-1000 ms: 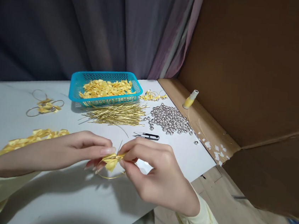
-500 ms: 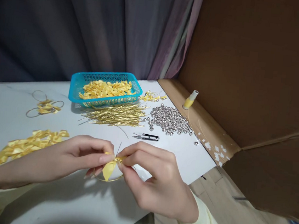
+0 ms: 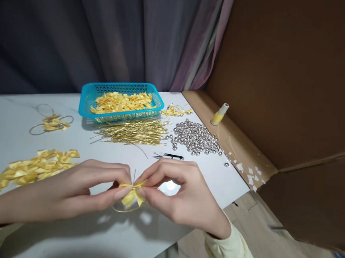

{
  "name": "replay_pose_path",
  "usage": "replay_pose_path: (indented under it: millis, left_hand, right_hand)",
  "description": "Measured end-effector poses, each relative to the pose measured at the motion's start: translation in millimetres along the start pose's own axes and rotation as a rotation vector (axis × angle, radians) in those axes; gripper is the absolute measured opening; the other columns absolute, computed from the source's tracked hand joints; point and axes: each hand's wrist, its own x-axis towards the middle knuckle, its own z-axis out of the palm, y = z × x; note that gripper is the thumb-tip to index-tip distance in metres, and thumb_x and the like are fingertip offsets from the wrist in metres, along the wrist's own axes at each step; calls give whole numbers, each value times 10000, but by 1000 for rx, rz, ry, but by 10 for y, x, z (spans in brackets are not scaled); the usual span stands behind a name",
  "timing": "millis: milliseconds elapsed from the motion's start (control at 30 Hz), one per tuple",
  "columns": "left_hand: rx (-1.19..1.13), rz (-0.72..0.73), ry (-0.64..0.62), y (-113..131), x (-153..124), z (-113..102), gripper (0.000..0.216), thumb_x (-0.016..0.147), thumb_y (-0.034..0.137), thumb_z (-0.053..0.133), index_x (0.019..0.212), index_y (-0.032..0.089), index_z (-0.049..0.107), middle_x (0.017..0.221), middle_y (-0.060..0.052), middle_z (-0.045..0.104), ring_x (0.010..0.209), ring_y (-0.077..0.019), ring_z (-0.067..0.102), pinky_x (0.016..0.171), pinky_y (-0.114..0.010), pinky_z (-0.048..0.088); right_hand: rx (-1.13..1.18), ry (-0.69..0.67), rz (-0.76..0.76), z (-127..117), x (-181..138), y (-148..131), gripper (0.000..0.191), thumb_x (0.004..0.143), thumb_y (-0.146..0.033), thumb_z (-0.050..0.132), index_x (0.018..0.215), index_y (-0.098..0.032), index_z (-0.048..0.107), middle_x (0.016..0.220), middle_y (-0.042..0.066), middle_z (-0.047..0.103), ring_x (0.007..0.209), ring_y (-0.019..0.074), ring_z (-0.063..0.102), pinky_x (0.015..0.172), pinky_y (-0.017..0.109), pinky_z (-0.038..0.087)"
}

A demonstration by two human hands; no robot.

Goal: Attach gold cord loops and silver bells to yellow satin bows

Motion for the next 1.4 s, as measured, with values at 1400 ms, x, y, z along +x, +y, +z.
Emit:
replay_pose_path:
  millis: [1400]
  left_hand:
    - [-470, 131, -307, -134, 94, 172, 204, 917, 234, 472, 750, 148, 553, 672, -11, 553, 612, -115, 491, 617, -220, 422]
  right_hand:
    - [129, 58, 126, -75, 340, 100, 340, 886, -243, 596, 569, -157, 510, 539, -60, 386, 488, 52, 279, 452, 227, 197]
